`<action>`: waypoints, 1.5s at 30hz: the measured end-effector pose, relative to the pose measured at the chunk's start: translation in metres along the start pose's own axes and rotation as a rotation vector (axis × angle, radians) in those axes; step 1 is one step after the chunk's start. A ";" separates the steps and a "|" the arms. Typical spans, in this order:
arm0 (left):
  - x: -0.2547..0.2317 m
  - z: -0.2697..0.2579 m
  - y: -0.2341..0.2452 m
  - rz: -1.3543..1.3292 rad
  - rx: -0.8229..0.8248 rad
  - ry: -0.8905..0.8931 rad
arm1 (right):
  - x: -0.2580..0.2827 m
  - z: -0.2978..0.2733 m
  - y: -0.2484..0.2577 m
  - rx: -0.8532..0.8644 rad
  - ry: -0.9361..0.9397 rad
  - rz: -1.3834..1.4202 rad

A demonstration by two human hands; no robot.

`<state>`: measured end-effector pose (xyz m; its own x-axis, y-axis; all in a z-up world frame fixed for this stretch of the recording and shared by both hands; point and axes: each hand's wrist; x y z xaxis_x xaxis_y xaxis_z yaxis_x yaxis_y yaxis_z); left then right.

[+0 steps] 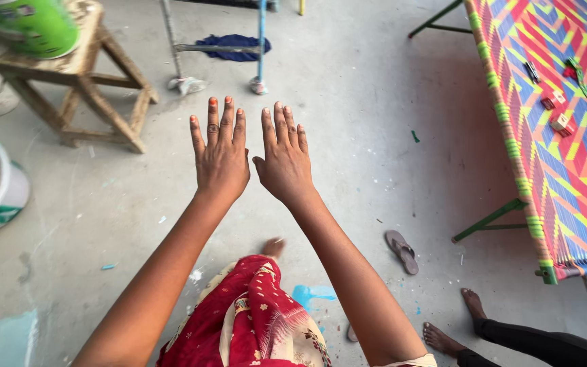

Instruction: The person picks up small boxes of soap and other toiletries from a woven cot and places them onto a wall-mounted shelf in the bathroom. The person repeats this process for several items, moving them one by one from the cot to the shelf.

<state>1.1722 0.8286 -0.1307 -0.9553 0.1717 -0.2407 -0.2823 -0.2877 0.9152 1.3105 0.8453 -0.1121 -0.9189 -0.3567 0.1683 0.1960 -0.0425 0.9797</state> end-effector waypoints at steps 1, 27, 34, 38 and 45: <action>-0.010 0.012 -0.008 -0.006 -0.003 -0.019 | -0.017 0.005 0.002 -0.007 -0.008 0.004; -0.360 0.372 -0.239 -0.071 0.063 -0.186 | -0.538 0.161 0.069 -0.046 -0.132 -0.106; -0.484 0.447 -0.298 -0.125 0.052 -0.127 | -0.695 0.170 0.094 -0.040 -0.069 -0.095; -0.542 0.488 -0.327 -0.107 0.079 -0.114 | -0.776 0.178 0.104 -0.013 -0.099 -0.074; -0.625 0.551 -0.389 -0.084 0.104 -0.142 | -0.888 0.201 0.097 0.036 -0.173 -0.027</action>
<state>1.9277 1.3525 -0.1577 -0.9046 0.3246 -0.2762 -0.3427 -0.1689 0.9241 2.0764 1.3456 -0.1444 -0.9695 -0.1899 0.1548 0.1606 -0.0156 0.9869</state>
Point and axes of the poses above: each hand's wrist, its own z-axis towards the middle knuckle, its own y-axis out of the back of the hand, x = y × z, and after that the axes turned 3 degrees about -z, right-handed
